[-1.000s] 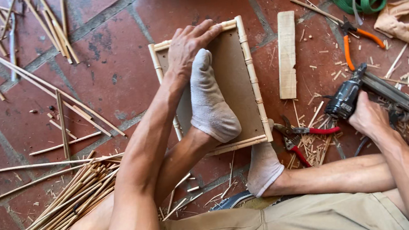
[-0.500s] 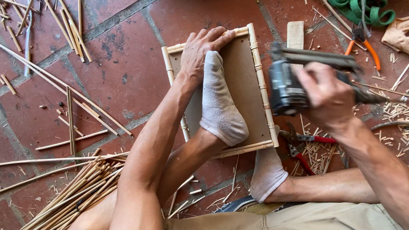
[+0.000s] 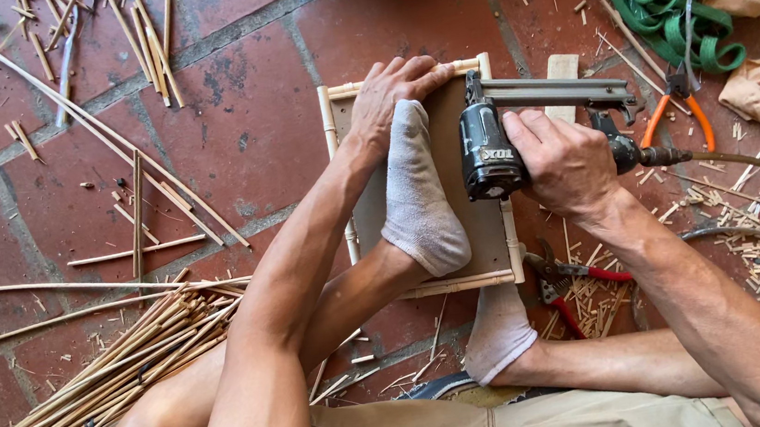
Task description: The person assembles a rectangular bamboo frame by attaching thin bamboo strips to a cardboard base using a pneumatic nail gun. They then trim excess woven bamboo strands from the frame's edge with pliers.
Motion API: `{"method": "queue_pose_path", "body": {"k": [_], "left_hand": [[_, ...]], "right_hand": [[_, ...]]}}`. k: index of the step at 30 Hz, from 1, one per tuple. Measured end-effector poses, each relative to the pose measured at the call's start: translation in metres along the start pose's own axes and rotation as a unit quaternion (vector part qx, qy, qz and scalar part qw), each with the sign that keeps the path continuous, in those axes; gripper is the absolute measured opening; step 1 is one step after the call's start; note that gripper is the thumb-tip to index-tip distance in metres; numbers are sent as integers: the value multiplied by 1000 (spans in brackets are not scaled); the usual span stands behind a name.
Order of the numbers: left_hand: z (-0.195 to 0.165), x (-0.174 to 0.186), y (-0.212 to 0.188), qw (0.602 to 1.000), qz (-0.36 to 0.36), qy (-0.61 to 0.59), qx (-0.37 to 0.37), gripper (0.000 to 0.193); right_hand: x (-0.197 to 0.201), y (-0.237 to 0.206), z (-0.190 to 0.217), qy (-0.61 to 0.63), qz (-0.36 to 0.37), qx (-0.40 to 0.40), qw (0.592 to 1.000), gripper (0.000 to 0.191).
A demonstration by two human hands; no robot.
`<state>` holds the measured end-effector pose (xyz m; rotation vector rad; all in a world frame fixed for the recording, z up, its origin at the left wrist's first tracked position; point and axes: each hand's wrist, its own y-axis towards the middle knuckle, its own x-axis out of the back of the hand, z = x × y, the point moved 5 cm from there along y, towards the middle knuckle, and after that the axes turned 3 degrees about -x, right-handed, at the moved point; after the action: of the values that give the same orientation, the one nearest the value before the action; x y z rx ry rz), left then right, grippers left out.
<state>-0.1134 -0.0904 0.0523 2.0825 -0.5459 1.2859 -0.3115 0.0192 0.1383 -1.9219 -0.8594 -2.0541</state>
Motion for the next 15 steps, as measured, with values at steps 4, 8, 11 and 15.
{"method": "queue_pose_path", "body": {"k": [4, 8, 11, 15], "left_hand": [[-2, 4, 1, 1000, -22, -5, -12, 49], [-4, 4, 1, 1000, -21, -12, -2, 47], [-2, 1, 2, 999, 3, -26, 25, 41], [-2, -1, 2, 999, -17, -24, 32, 41]], "right_hand": [[4, 5, 0, -1, 5, 3, 1000, 35], [5, 6, -4, 19, 21, -2, 1000, 38], [5, 4, -4, 30, 27, -5, 999, 39], [3, 3, 2, 5, 7, 13, 1000, 38]]}}
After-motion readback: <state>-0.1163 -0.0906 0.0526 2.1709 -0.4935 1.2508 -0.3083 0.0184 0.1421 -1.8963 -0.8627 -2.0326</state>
